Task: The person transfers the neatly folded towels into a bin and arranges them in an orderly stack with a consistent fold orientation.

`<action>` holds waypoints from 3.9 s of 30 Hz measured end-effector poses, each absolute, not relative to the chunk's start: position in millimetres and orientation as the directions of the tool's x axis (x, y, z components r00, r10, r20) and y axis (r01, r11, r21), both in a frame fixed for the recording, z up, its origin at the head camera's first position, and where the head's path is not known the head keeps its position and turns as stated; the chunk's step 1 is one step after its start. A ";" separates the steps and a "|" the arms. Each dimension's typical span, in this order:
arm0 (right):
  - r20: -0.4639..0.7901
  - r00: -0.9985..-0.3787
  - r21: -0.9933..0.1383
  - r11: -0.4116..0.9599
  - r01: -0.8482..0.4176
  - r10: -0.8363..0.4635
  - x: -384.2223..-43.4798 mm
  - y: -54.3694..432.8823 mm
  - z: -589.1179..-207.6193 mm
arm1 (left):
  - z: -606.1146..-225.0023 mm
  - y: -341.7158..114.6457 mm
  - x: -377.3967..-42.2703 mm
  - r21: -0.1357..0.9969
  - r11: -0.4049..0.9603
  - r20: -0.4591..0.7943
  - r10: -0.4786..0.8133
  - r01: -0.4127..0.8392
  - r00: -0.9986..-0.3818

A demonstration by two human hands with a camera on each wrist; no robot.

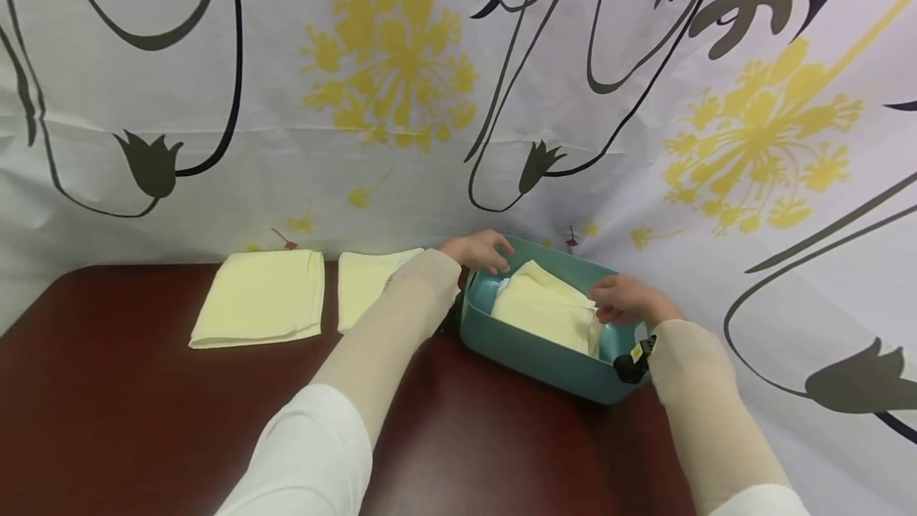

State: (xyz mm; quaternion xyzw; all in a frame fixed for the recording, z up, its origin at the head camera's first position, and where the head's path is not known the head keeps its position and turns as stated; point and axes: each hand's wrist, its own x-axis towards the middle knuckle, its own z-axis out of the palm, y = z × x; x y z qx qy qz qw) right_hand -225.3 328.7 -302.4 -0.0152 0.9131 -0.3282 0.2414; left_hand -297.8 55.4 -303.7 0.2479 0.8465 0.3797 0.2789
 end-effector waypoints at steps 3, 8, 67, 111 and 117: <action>-0.402 -0.892 -0.639 0.761 0.113 -0.205 -225.2 328.2 -301.2 | -304.0 50.4 -295.2 0.794 0.568 -0.256 0.636 0.217 -0.728; -0.330 -0.921 -0.659 0.749 0.069 -0.205 -219.6 321.4 -299.3 | -302.4 43.1 -292.8 0.831 0.518 -0.227 0.650 0.204 -0.725; 0.092 -0.946 -0.875 0.428 -0.225 -0.310 -189.8 206.3 -333.9 | -351.5 -109.4 -229.5 0.957 0.240 0.009 0.542 0.165 -0.840; 0.078 -0.910 -0.898 0.368 -0.242 -0.408 -198.5 150.3 -354.2 | -394.9 -179.1 -199.1 0.962 0.270 -0.072 0.417 0.047 -0.906; 0.077 -0.899 -0.898 0.361 -0.250 -0.430 -200.9 137.1 -361.2 | -396.2 -183.5 -200.0 0.960 0.280 -0.106 0.395 0.010 -0.913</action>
